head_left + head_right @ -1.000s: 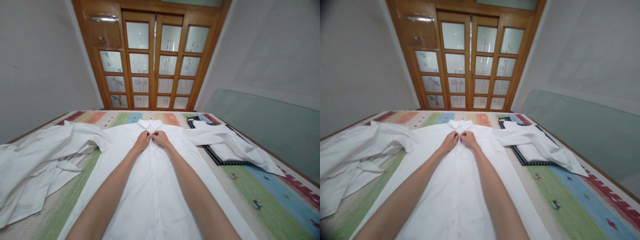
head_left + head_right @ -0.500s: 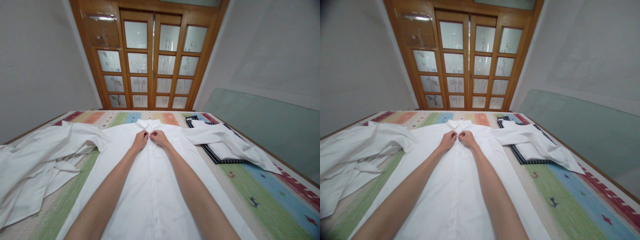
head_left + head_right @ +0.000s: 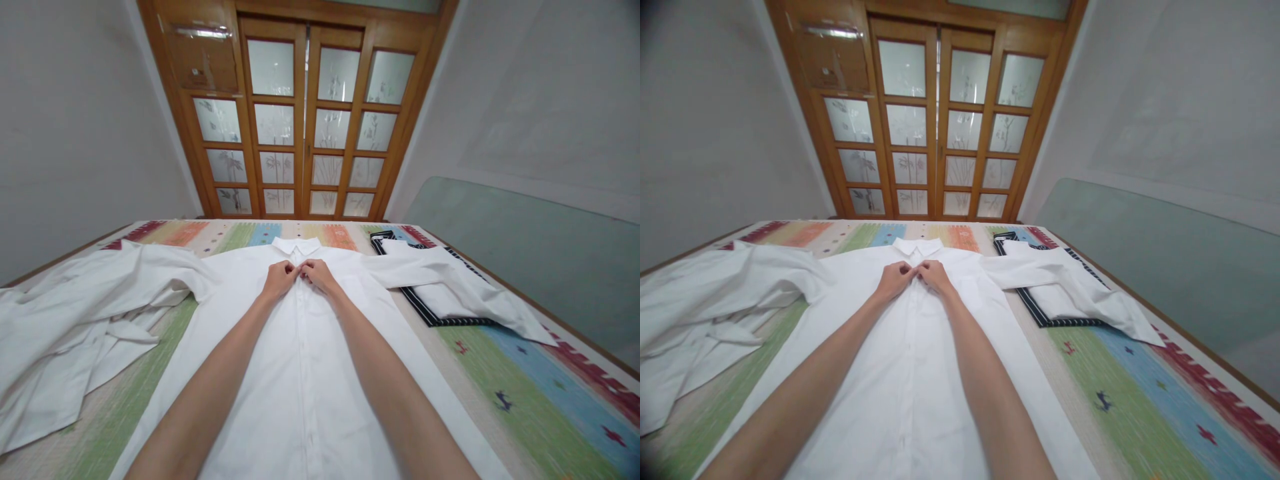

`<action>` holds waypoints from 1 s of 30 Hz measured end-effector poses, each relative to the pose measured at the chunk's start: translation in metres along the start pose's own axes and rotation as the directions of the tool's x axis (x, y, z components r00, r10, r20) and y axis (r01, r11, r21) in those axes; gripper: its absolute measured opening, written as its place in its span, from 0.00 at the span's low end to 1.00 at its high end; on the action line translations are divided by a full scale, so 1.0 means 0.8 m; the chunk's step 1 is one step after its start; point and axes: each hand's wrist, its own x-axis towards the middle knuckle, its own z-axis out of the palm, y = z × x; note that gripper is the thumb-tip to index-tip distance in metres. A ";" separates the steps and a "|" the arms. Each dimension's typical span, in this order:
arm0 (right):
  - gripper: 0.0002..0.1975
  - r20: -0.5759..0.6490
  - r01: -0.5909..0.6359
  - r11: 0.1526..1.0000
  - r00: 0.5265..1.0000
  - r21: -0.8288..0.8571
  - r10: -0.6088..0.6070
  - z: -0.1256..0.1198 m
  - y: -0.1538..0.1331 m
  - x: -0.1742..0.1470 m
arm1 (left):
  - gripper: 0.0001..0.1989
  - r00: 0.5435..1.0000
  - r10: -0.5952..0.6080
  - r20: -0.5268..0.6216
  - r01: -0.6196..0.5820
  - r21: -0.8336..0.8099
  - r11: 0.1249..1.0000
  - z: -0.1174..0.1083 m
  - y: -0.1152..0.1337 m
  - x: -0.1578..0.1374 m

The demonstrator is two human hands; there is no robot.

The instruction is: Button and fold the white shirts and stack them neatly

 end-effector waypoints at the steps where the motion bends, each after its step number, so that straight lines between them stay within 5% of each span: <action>1: 0.08 0.004 -0.002 1.000 1.000 0.006 0.002 0.000 -0.001 0.000 | 0.10 1.000 0.007 0.000 -0.007 0.006 1.000 0.000 -0.001 0.000; 16: 0.09 -0.022 0.069 0.986 0.997 -0.150 -0.074 -0.001 0.000 0.000 | 0.08 0.996 0.085 0.013 -0.086 0.107 0.991 0.004 -0.007 -0.001; 30: 0.09 -0.029 0.052 0.978 0.998 -0.201 -0.059 -0.002 -0.004 -0.001 | 0.07 0.999 0.036 0.017 -0.037 0.082 0.996 0.004 -0.002 0.000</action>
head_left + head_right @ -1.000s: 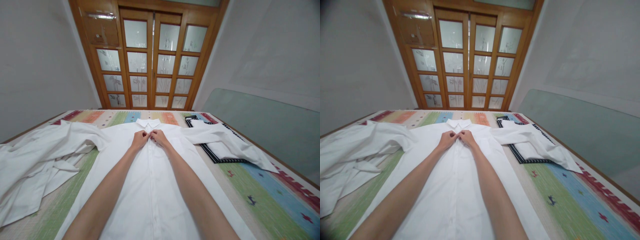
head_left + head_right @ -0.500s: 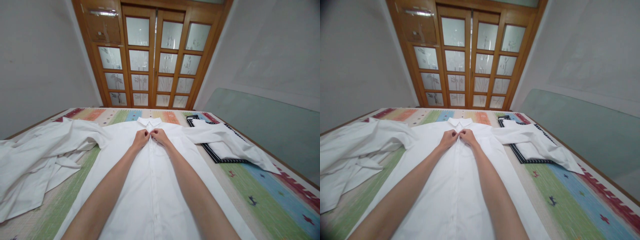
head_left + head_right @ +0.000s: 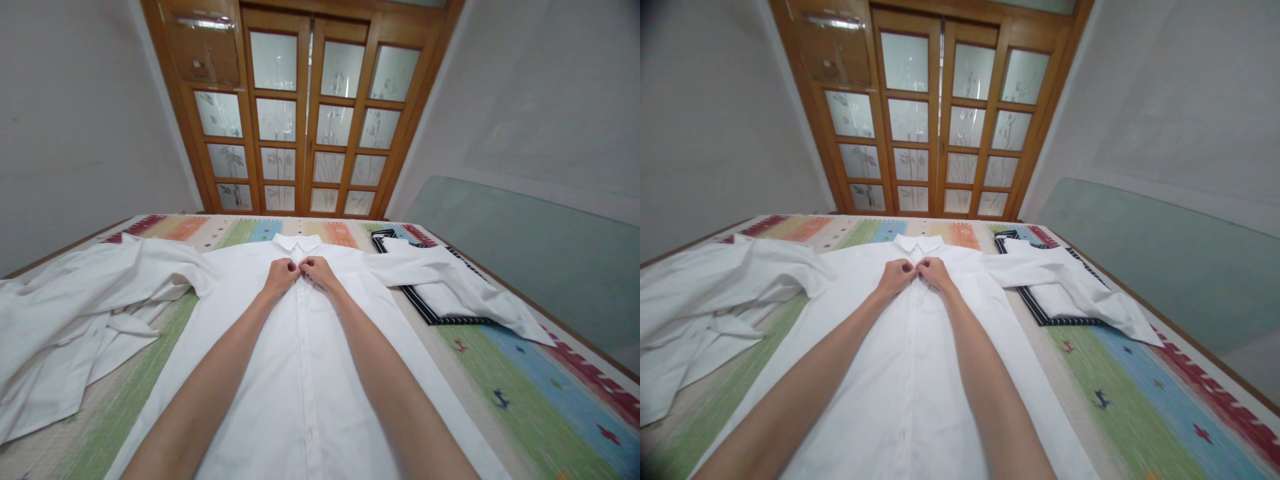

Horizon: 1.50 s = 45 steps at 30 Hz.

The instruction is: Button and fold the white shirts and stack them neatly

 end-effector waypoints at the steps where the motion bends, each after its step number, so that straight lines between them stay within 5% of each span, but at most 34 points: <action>1: 0.08 -0.009 0.000 1.000 1.000 -0.014 0.000 0.000 -0.001 0.000 | 0.07 1.000 0.002 0.002 -0.002 0.001 1.000 0.000 0.000 0.000; 23: 0.07 -0.037 -0.025 0.994 0.999 -0.110 0.021 0.002 -0.001 0.005 | 0.06 1.000 0.029 -0.007 -0.029 -0.041 0.999 0.002 -0.004 0.000; 33: 0.05 -0.077 -0.001 0.982 0.997 -0.190 -0.014 0.008 -0.001 0.004 | 0.04 0.995 0.093 -0.036 -0.087 0.147 0.985 0.013 -0.014 0.007; 45: 0.04 -0.090 -0.009 0.955 0.996 -0.296 -0.019 0.013 -0.006 -0.002 | 0.07 0.997 -0.079 -0.025 0.083 0.231 0.969 0.013 -0.008 0.004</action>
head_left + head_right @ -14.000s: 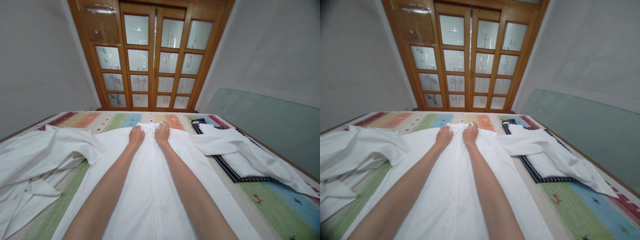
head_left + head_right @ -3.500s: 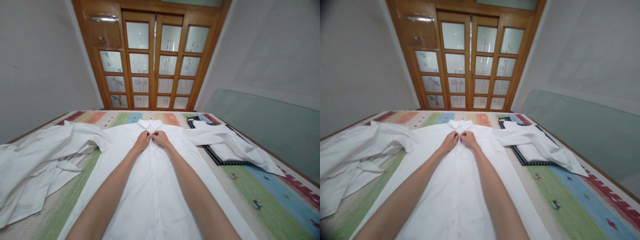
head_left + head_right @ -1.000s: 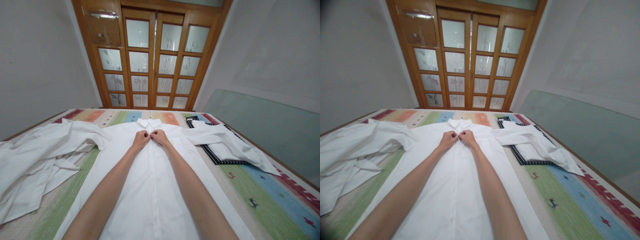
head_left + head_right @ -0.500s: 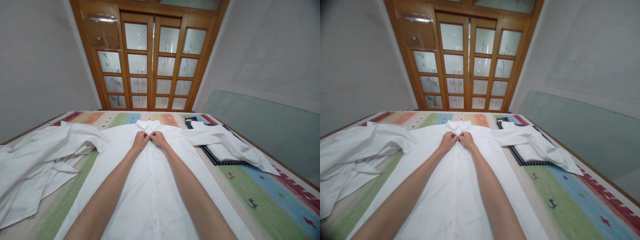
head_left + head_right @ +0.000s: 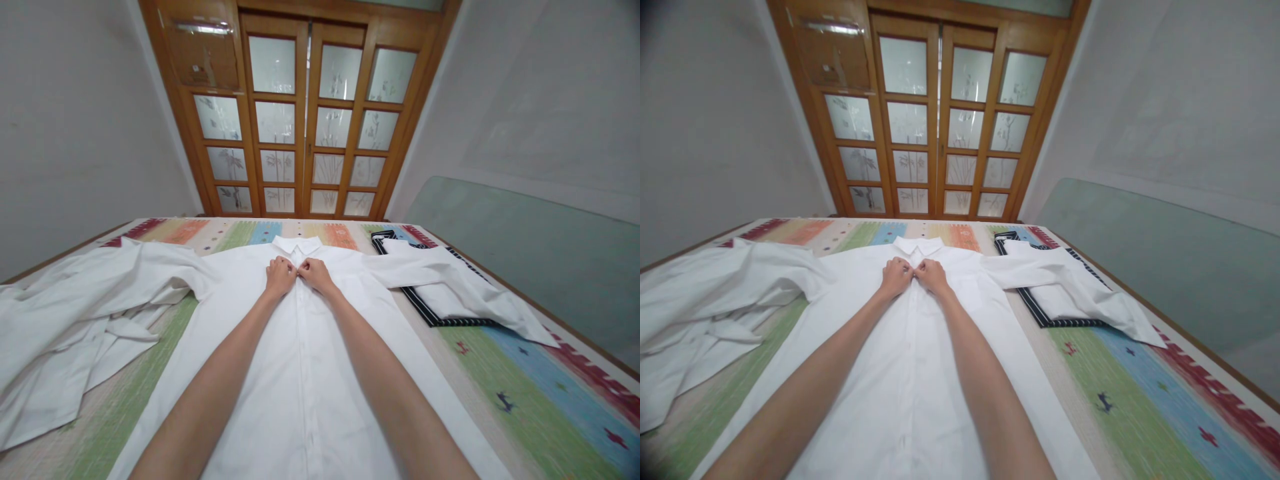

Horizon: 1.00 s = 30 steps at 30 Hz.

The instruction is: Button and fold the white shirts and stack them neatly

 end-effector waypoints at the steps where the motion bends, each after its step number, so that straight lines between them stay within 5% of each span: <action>1: 0.04 -0.005 0.008 1.000 1.000 -0.009 -0.008 0.000 0.000 -0.001 | 0.07 1.000 -0.006 -0.001 0.006 -0.004 1.000 0.000 0.000 0.001; 30: 0.05 -0.017 0.117 0.993 0.993 -0.035 -0.117 -0.002 -0.001 -0.009 | 0.11 0.986 -0.106 0.127 0.102 0.033 0.994 -0.012 0.008 0.005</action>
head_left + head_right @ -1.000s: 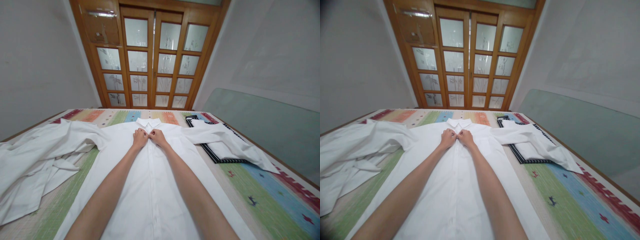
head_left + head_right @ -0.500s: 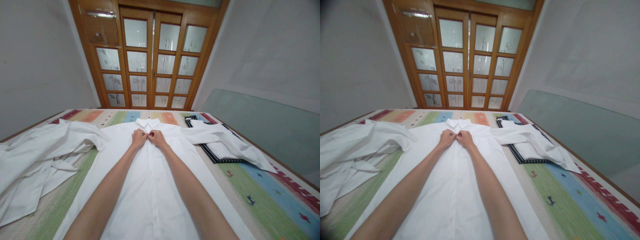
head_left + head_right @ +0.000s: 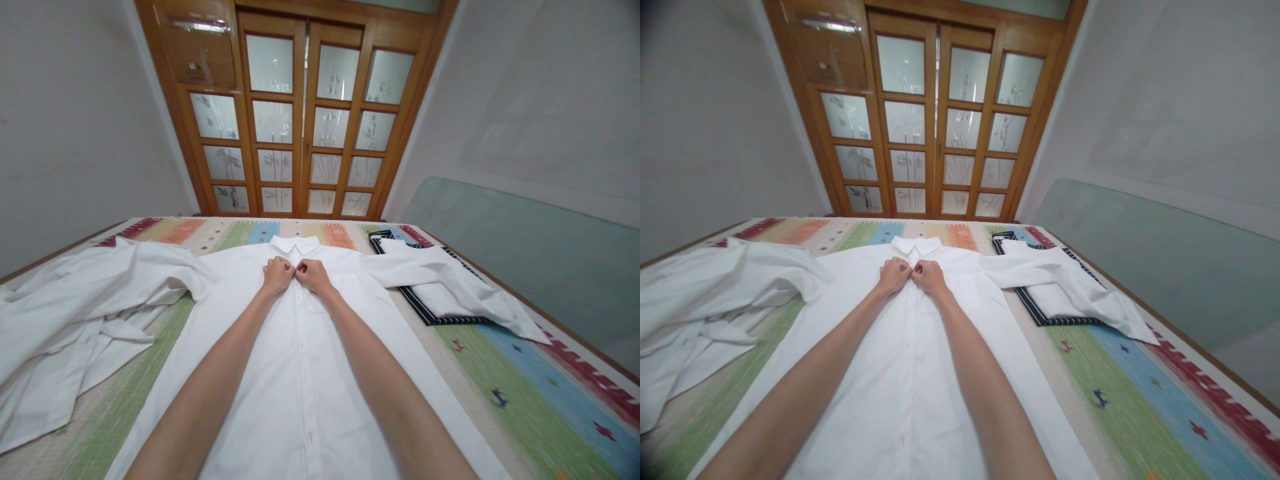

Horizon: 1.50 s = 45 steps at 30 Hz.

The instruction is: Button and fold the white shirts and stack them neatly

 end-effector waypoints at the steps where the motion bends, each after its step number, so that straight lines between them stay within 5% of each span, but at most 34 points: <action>1: 0.05 -0.001 -0.008 1.000 1.000 0.001 0.008 0.000 -0.001 0.000 | 0.11 1.000 0.005 0.002 -0.005 0.007 1.000 0.000 0.000 0.000; 12: 0.03 -0.079 0.017 0.999 0.997 0.043 -0.013 0.003 0.002 0.004 | 0.13 1.000 -0.027 -0.006 0.027 0.004 1.000 -0.002 0.004 -0.002; 41: 0.07 0.034 -0.175 0.962 0.985 0.210 0.172 -0.005 0.012 0.016 | 0.09 0.999 0.025 -0.036 -0.024 0.035 0.999 0.002 -0.002 -0.005; 45: 0.06 -0.007 -0.086 0.981 0.996 0.175 0.089 -0.006 0.012 0.013 | 0.09 0.998 0.021 -0.066 -0.020 0.023 1.000 0.001 -0.005 -0.006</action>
